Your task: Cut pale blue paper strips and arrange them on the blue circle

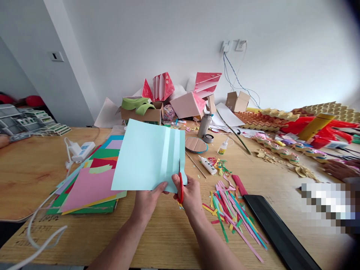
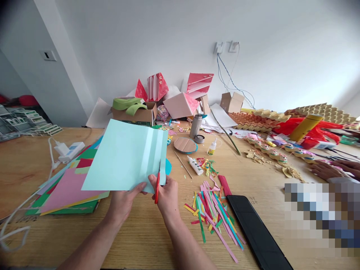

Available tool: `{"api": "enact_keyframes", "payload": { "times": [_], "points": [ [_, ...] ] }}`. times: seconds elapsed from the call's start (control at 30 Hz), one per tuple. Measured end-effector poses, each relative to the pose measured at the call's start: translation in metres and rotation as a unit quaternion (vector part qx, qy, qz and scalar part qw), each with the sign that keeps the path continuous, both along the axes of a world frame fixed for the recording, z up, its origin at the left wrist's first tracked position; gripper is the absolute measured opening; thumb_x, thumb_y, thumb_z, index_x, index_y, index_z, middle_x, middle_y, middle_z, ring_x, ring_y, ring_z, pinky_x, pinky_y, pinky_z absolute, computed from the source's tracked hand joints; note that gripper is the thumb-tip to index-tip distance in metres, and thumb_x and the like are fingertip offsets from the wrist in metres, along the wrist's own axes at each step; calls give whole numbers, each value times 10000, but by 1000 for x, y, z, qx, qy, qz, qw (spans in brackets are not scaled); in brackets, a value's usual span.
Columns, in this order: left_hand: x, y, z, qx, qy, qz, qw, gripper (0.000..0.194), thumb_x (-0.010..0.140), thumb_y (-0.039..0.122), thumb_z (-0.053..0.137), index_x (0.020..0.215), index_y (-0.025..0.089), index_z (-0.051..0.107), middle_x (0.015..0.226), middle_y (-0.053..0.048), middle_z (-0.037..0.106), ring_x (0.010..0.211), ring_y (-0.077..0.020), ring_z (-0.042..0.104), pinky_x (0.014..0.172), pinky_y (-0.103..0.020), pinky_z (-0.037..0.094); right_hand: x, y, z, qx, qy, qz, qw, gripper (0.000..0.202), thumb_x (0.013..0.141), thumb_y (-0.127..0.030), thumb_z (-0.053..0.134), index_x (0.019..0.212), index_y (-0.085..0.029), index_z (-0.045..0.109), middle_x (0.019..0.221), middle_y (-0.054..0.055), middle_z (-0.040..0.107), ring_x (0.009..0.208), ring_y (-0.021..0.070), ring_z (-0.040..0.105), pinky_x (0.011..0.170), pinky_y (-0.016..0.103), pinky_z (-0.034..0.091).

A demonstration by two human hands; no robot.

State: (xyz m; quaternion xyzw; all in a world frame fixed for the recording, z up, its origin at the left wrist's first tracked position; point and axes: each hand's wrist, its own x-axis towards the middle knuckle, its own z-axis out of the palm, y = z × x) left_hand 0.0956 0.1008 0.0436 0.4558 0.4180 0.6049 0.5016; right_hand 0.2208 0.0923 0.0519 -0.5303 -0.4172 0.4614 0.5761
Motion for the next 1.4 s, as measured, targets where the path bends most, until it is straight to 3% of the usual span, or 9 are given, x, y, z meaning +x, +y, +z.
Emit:
{"api": "enact_keyframes", "payload": {
  "times": [0.4, 0.77, 1.03, 1.17, 1.4],
  "points": [
    [1, -2, 6, -10, 12, 2, 1000, 266, 651, 317, 806, 805, 140, 682, 688, -29, 704, 576, -194, 649, 578, -312, 562, 1, 1, 1, -16, 1, -7, 1000, 518, 620, -645, 749, 639, -175, 533, 431, -40, 496, 326, 95, 449, 307, 200, 387],
    [0, 1, -2, -10, 5, -13, 1000, 285, 664, 324, 809, 862, 159, 690, 748, -30, 722, 611, -202, 657, 579, -318, 566, 2, 2, 1, -4, -1, -1, 1000, 520, 659, -669, 701, 657, -174, 544, 458, -36, 504, 366, 111, 469, 355, 232, 440],
    [-1, -1, -4, -17, 27, -16, 999, 320, 660, 357, 809, 883, 155, 699, 791, -53, 731, 654, -227, 674, 612, -346, 578, 8, 3, 3, 38, -32, -8, 999, 511, 678, -634, 696, 535, -189, 489, 422, -38, 445, 377, 101, 414, 360, 225, 327],
    [0, 0, -7, -20, 30, -9, 999, 389, 646, 372, 816, 949, 160, 695, 878, -72, 740, 743, -259, 690, 626, -359, 583, 8, 3, 4, 43, -29, -15, 999, 522, 667, -646, 693, 519, -198, 469, 422, -43, 423, 375, 96, 392, 361, 227, 322],
    [-1, 0, -11, -26, 27, -24, 999, 354, 638, 334, 829, 919, 159, 706, 868, -64, 740, 696, -245, 681, 640, -361, 584, 9, 5, 1, 49, -11, -12, 999, 495, 660, -611, 720, 532, -181, 510, 438, -22, 479, 378, 98, 408, 361, 219, 316]
  ]
}}
